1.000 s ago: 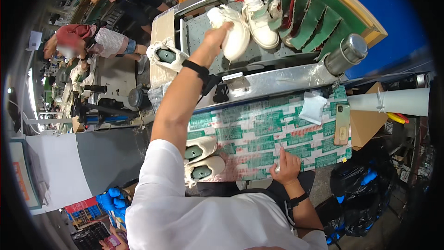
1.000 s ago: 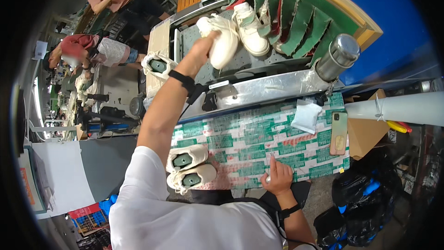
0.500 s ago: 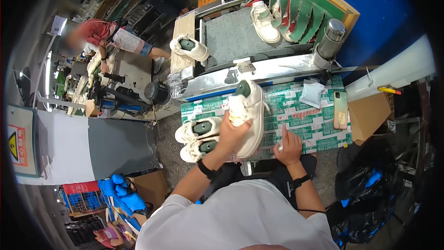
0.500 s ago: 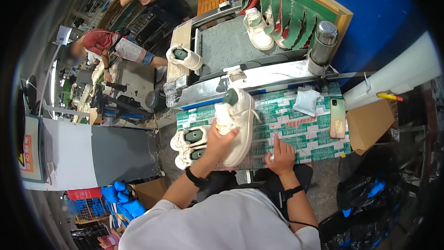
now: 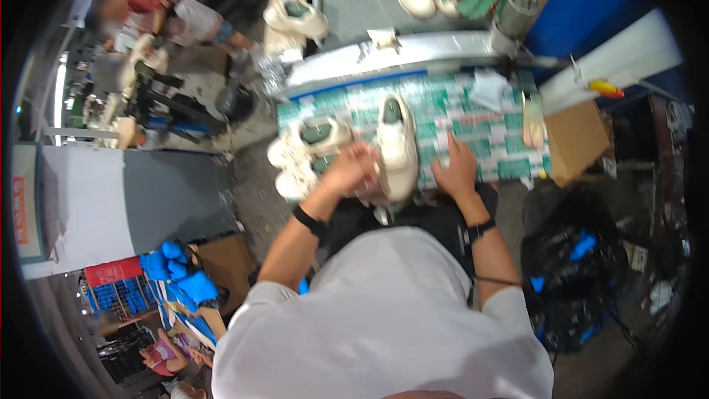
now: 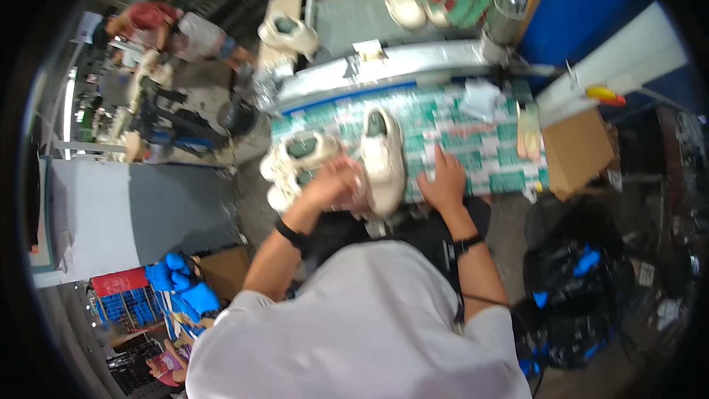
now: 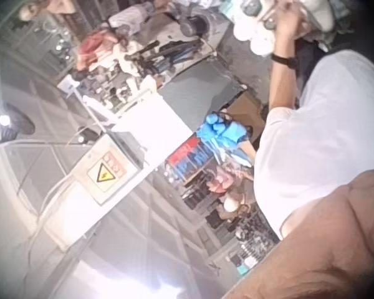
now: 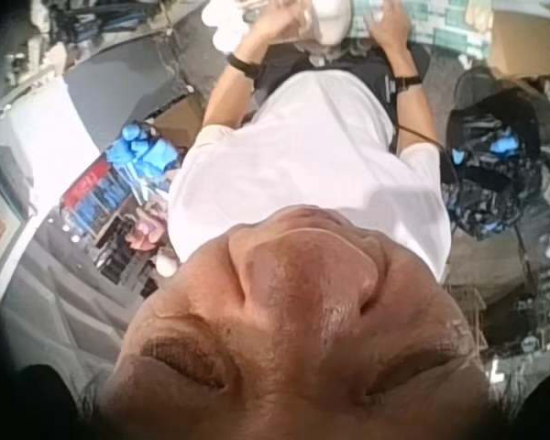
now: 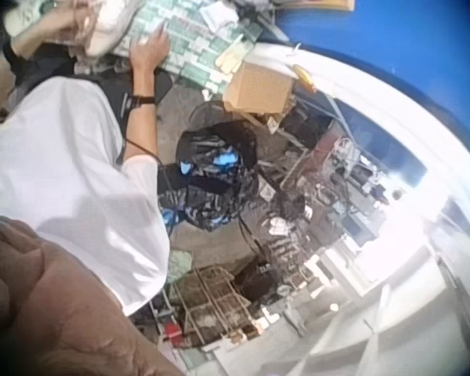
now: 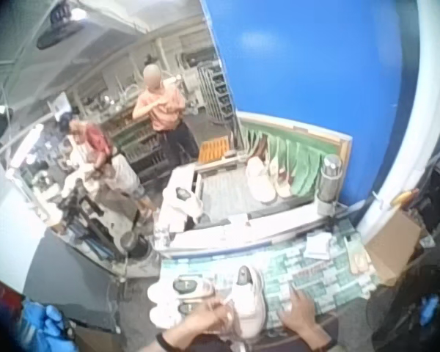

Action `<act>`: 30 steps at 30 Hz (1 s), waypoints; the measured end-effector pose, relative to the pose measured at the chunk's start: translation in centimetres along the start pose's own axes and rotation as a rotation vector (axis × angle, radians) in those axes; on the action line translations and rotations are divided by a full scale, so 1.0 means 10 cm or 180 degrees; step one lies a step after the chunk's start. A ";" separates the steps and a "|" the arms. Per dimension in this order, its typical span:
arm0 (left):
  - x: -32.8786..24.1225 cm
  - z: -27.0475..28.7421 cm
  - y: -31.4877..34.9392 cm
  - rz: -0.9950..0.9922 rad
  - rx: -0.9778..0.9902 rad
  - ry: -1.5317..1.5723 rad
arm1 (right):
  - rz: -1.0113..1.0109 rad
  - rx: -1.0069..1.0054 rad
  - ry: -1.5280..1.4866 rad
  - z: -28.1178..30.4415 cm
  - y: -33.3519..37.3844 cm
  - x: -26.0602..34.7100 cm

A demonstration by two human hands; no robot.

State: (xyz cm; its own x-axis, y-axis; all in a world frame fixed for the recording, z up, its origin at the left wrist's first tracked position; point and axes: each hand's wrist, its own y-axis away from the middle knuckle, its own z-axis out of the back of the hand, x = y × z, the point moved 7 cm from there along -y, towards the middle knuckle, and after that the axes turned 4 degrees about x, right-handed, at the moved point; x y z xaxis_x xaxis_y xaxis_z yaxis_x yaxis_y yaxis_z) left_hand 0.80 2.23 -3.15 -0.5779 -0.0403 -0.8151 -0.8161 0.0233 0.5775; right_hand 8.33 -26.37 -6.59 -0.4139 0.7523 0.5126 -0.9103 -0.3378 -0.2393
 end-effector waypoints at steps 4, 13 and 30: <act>-0.58 0.28 0.05 -0.0423 -0.0316 0.2101 | -0.0519 0.0172 -0.0816 0.18 0.08 0.18; -1.35 0.15 -0.33 -0.1941 -0.0230 -0.1501 | 0.1252 0.0378 -0.0612 0.43 -0.09 1.53; -1.11 -0.02 -0.80 -0.1834 0.0411 -0.2685 | 0.1061 0.2092 -0.2689 -0.03 0.07 2.14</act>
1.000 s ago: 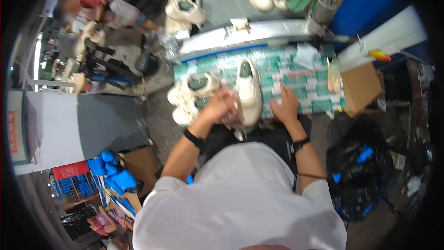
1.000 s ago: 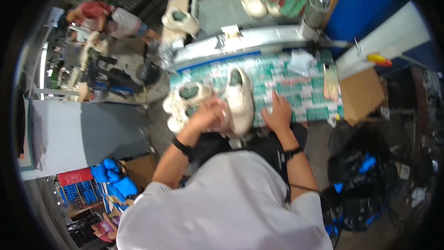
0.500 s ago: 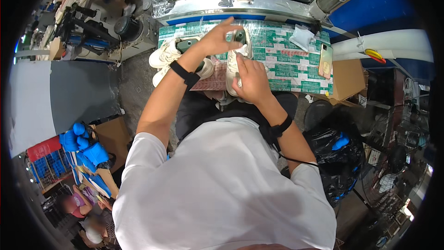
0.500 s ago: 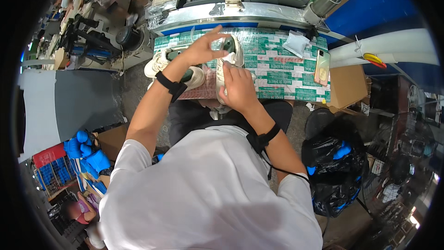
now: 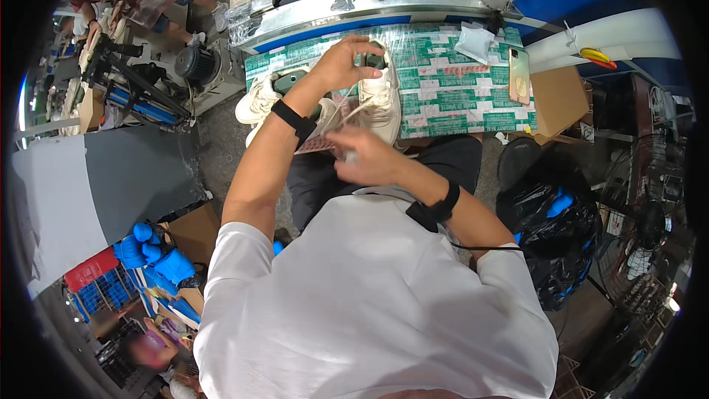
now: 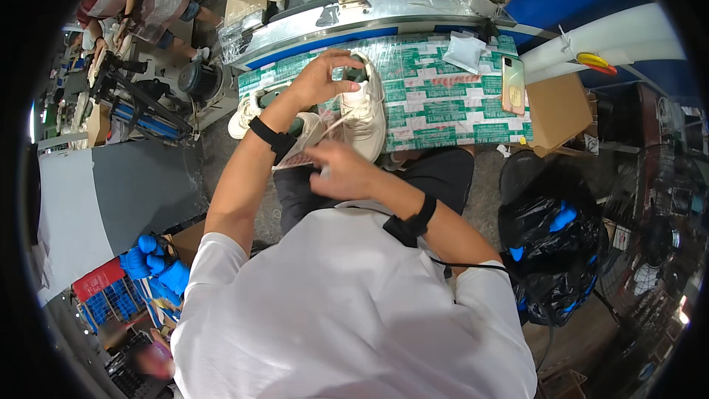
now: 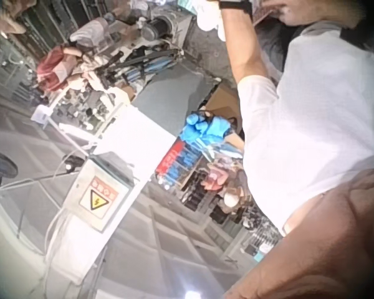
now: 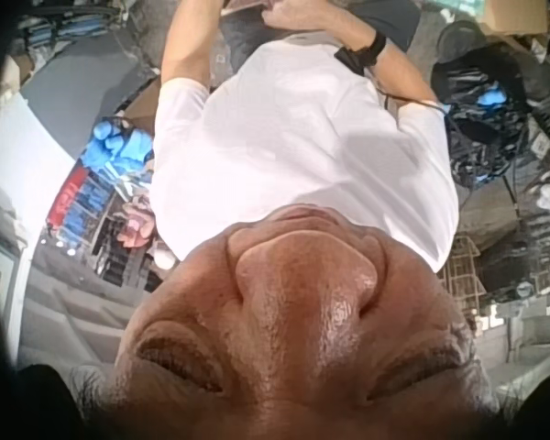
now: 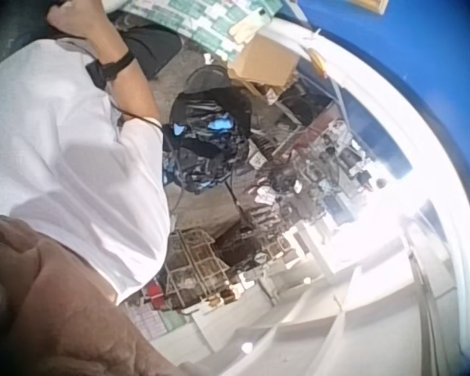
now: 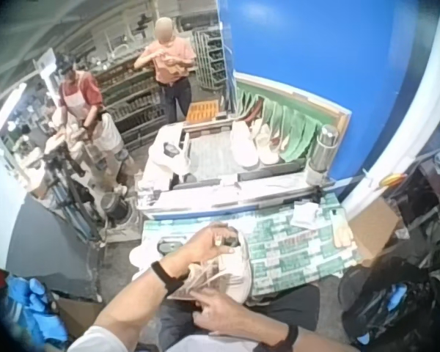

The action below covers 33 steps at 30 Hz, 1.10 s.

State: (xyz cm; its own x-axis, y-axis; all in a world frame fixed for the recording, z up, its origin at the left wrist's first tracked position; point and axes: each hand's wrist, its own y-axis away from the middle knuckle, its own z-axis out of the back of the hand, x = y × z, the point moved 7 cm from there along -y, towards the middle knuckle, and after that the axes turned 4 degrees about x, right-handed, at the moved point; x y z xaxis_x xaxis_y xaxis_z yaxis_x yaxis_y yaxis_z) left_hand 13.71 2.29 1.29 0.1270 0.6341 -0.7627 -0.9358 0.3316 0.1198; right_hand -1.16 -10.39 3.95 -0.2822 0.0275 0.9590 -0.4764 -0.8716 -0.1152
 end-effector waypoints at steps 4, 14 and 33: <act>0.03 -0.02 0.09 0.0037 0.0018 0.0221 | -0.0079 -0.0493 0.0029 0.34 0.25 0.07; 0.01 -0.10 0.16 -0.0035 -0.0523 0.0697 | -0.0470 -0.1108 0.2508 0.73 0.58 -0.13; -0.02 -0.16 0.24 -0.0023 -0.0736 0.0637 | -0.0647 -0.1057 0.1977 0.69 0.68 -0.12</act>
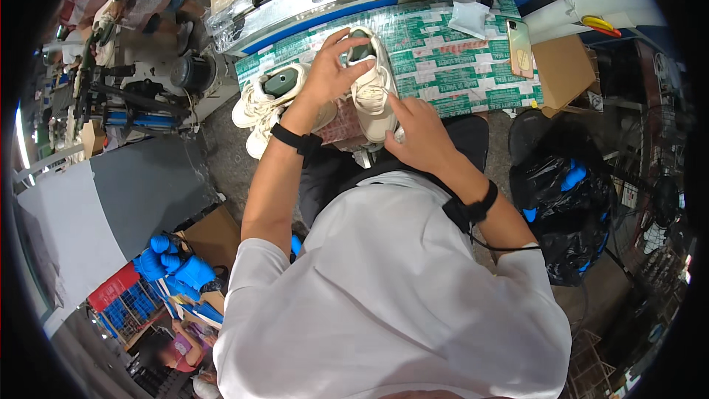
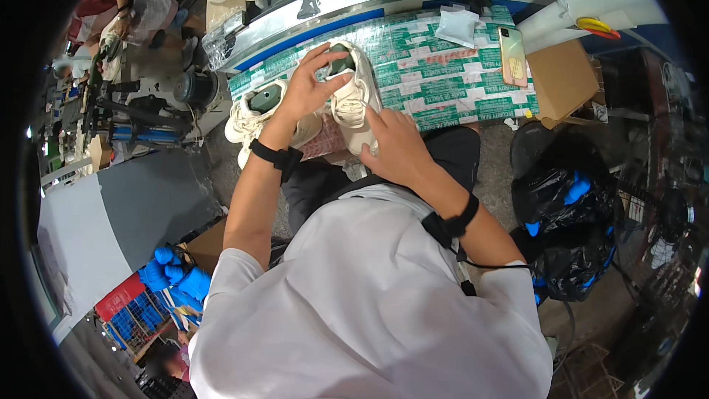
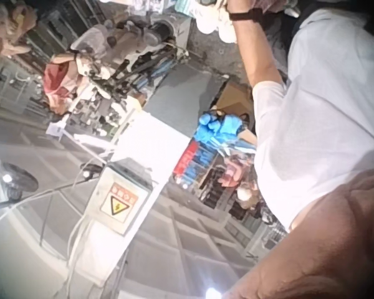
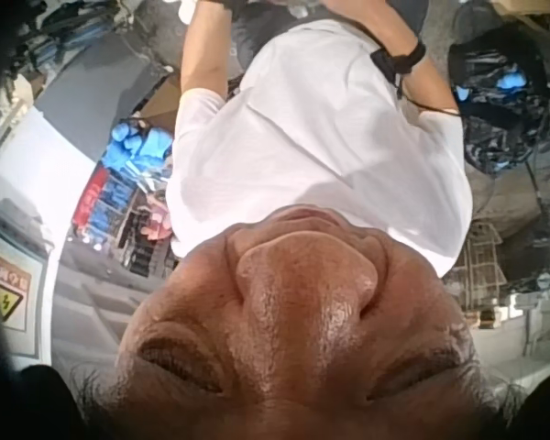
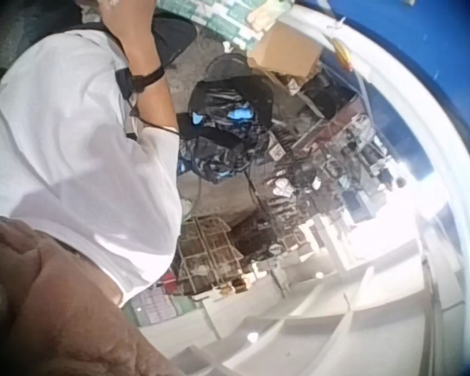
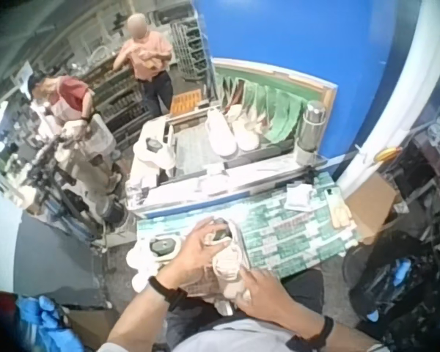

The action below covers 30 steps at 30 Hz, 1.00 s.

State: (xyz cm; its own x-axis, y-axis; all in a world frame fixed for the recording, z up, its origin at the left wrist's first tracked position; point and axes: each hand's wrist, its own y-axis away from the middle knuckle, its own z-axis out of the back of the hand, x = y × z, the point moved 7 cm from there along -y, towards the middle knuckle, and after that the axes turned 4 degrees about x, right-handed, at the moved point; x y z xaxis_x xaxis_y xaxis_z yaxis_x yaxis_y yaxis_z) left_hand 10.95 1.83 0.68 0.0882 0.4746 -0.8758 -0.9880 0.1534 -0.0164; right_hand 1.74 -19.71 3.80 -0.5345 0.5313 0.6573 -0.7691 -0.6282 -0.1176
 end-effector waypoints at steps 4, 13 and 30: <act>-0.06 -0.11 -0.04 -0.0120 -0.0014 -0.0127 | -0.0042 0.0134 0.0194 0.05 0.04 0.05; 0.01 -0.06 -0.01 0.0084 0.0144 0.0246 | -0.0045 0.0260 0.0569 0.17 0.10 0.04; -0.05 -0.19 -0.06 0.0050 0.0117 0.0027 | 0.0351 -0.0378 0.0169 -0.27 -0.27 0.25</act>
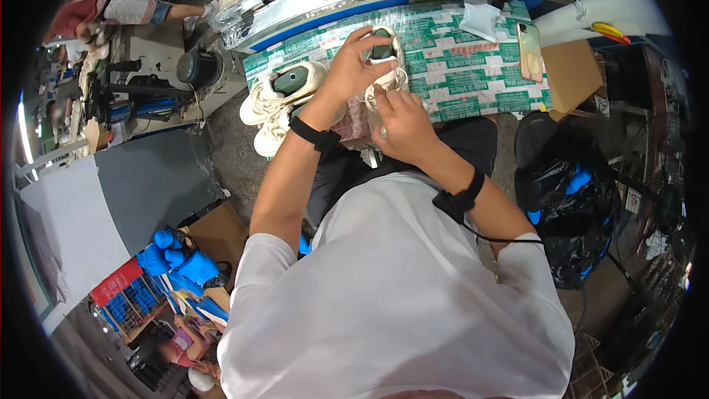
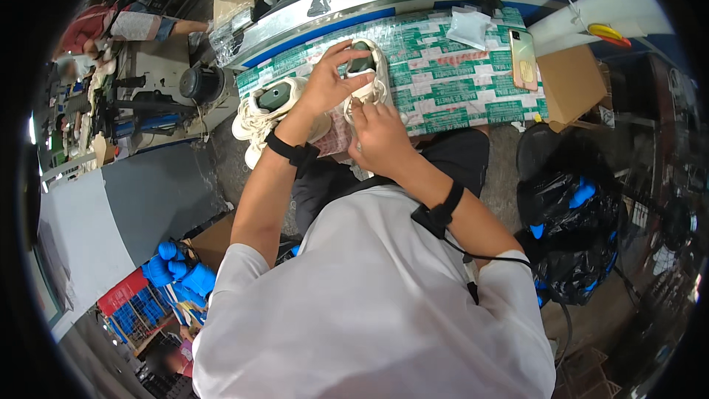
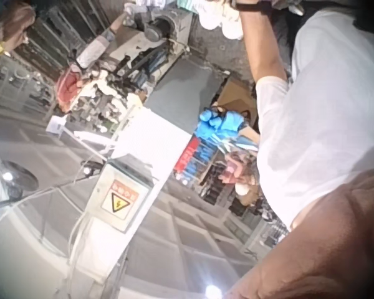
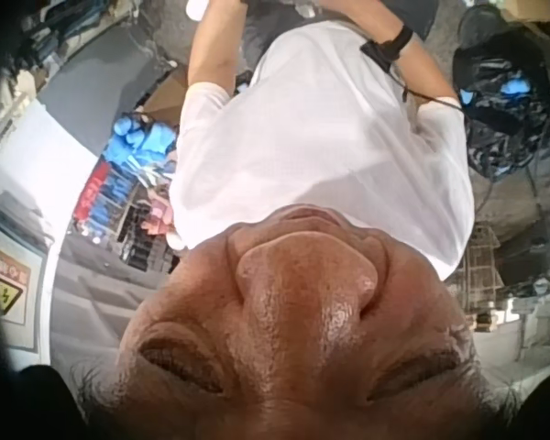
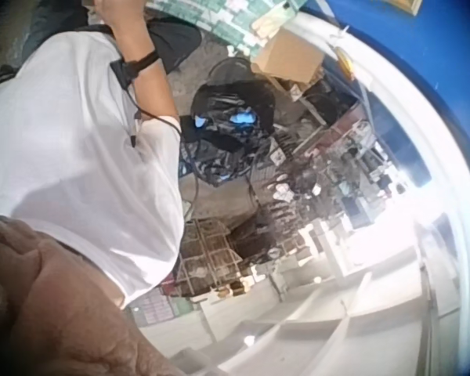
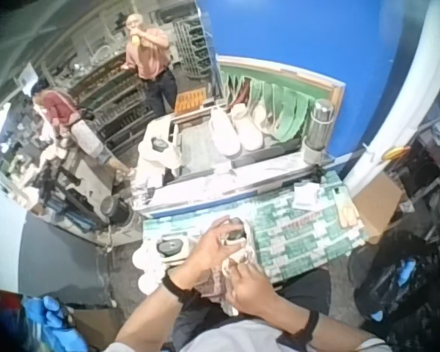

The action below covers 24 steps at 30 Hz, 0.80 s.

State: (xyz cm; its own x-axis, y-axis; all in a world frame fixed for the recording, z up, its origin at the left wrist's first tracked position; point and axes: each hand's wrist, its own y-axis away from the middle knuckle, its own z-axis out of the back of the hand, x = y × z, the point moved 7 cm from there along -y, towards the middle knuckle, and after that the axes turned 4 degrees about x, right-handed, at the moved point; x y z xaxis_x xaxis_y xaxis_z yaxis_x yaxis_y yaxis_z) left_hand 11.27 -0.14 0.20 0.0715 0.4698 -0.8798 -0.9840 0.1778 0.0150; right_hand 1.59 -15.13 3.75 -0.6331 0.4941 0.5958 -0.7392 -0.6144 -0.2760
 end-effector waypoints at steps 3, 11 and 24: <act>-0.01 -0.01 -0.06 -0.0005 -0.0055 -0.0108 | -0.0282 0.0217 0.0130 -0.06 -0.12 -0.07; 0.06 0.19 -0.03 -0.0122 0.0091 0.0304 | -0.0910 0.0616 -0.2033 0.46 0.40 -0.32; 0.15 -0.53 0.59 0.1135 -0.1233 0.0006 | -0.1067 -0.0301 0.0326 0.23 0.32 -1.52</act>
State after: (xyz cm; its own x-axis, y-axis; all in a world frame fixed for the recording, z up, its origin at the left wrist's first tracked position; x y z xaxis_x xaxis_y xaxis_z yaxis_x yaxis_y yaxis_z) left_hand 4.67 -2.99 -3.58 -0.2788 0.4413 -0.8530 -0.9354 -0.3257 0.1373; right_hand 9.35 -26.06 -4.45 -0.3682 0.7205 0.5876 -0.9246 -0.3505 -0.1496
